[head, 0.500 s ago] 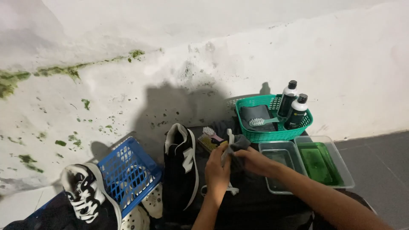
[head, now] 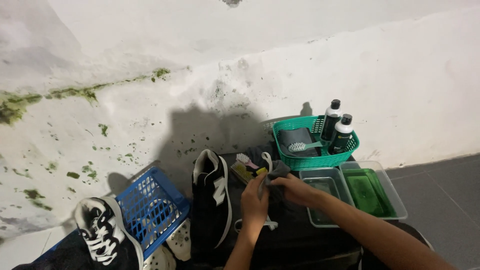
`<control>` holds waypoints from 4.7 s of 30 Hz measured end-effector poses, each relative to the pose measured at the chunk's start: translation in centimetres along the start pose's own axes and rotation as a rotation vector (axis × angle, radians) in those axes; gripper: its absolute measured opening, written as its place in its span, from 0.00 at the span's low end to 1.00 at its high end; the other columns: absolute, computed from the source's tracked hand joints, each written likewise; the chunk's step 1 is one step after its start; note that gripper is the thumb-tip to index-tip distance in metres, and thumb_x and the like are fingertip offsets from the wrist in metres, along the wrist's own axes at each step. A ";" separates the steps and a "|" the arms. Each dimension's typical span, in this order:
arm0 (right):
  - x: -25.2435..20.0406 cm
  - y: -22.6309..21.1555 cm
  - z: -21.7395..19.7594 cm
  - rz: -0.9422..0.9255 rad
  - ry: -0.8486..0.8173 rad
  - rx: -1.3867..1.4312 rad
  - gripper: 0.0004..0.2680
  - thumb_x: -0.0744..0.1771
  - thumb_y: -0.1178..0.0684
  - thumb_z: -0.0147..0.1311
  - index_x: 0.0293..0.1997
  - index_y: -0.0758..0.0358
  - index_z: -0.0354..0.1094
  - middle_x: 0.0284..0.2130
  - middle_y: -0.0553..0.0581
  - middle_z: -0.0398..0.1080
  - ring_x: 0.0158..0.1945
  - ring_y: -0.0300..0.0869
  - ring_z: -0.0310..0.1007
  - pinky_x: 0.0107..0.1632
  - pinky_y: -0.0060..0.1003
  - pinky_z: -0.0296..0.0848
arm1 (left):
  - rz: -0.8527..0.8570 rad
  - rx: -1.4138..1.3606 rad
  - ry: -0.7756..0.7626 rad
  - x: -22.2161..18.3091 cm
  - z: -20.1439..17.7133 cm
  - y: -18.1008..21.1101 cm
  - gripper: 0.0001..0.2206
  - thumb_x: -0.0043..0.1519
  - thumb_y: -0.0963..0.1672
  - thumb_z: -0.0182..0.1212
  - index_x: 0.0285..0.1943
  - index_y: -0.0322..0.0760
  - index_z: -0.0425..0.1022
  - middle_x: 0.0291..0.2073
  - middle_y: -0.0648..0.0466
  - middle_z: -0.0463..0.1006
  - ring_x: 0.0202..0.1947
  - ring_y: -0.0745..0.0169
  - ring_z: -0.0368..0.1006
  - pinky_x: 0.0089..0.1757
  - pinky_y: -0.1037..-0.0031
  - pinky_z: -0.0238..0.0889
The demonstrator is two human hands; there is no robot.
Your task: The person is cleaning white shoe laces by scrubbing them with a grey cloth.
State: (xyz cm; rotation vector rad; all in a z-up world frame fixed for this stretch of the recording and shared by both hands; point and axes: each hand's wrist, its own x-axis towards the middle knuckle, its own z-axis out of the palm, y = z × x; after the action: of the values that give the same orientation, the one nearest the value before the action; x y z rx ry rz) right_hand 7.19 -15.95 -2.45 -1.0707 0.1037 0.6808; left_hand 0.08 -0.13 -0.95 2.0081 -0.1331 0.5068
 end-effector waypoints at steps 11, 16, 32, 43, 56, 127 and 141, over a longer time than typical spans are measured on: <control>0.2 0.1 -0.4 -0.013 -0.028 -0.034 0.11 0.67 0.58 0.50 0.54 0.69 0.67 0.50 0.62 0.72 0.53 0.46 0.70 0.57 0.40 0.66 | 0.010 0.006 -0.036 -0.2 0.3 -0.4 0.16 0.61 0.39 0.56 0.58 0.38 0.76 0.46 0.48 0.82 0.43 0.48 0.81 0.43 0.63 0.71; 2.7 2.8 -2.4 0.017 0.060 -0.053 0.14 0.66 0.58 0.53 0.58 0.66 0.67 0.51 0.61 0.73 0.52 0.45 0.71 0.54 0.37 0.67 | -0.009 -0.012 -0.093 -1.1 -0.3 -0.1 0.18 0.61 0.37 0.54 0.61 0.38 0.75 0.46 0.48 0.82 0.43 0.48 0.80 0.44 0.63 0.70; 3.9 2.1 -2.3 0.025 0.226 0.000 0.25 0.62 0.60 0.66 0.67 0.66 0.60 0.60 0.70 0.67 0.59 0.63 0.71 0.54 0.61 0.75 | -0.151 -0.169 -0.169 0.2 0.4 -0.3 0.16 0.69 0.43 0.49 0.66 0.40 0.73 0.53 0.42 0.77 0.56 0.37 0.73 0.55 0.49 0.67; 1.9 1.9 -1.6 -0.032 -0.023 -0.055 0.12 0.67 0.55 0.53 0.55 0.70 0.68 0.50 0.62 0.73 0.51 0.45 0.71 0.55 0.38 0.68 | -0.129 -0.265 -0.093 -0.6 1.6 -3.4 0.17 0.62 0.41 0.54 0.60 0.34 0.76 0.49 0.47 0.84 0.46 0.55 0.82 0.44 0.71 0.72; -0.1 0.6 1.1 -0.105 0.208 -0.383 0.12 0.67 0.52 0.55 0.51 0.70 0.70 0.40 0.61 0.75 0.40 0.42 0.72 0.43 0.37 0.71 | -0.374 -0.176 -0.212 -0.5 2.4 -4.9 0.18 0.63 0.46 0.54 0.61 0.40 0.78 0.28 0.53 0.81 0.24 0.66 0.68 0.30 0.73 0.59; -2.8 -3.0 1.9 -0.111 0.236 -0.774 0.20 0.64 0.51 0.65 0.61 0.66 0.67 0.59 0.74 0.69 0.65 0.65 0.66 0.65 0.61 0.68 | -0.596 -0.705 0.137 2.6 -2.5 -1.7 0.08 0.67 0.44 0.62 0.42 0.33 0.81 0.27 0.54 0.71 0.31 0.68 0.64 0.33 0.75 0.60; -2.6 -1.5 2.7 0.103 0.072 -0.841 0.27 0.65 0.43 0.63 0.70 0.64 0.57 0.68 0.68 0.60 0.70 0.63 0.59 0.65 0.58 0.70 | -0.639 -0.615 -0.071 2.4 1.2 -6.7 0.06 0.66 0.44 0.62 0.42 0.37 0.80 0.30 0.49 0.80 0.25 0.63 0.76 0.26 0.75 0.70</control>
State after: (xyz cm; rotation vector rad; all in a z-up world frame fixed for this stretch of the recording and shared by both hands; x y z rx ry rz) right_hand 5.35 -15.39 1.08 -1.9068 -0.0784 0.7998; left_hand 4.67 2.32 -5.91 1.3560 0.2771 -0.0268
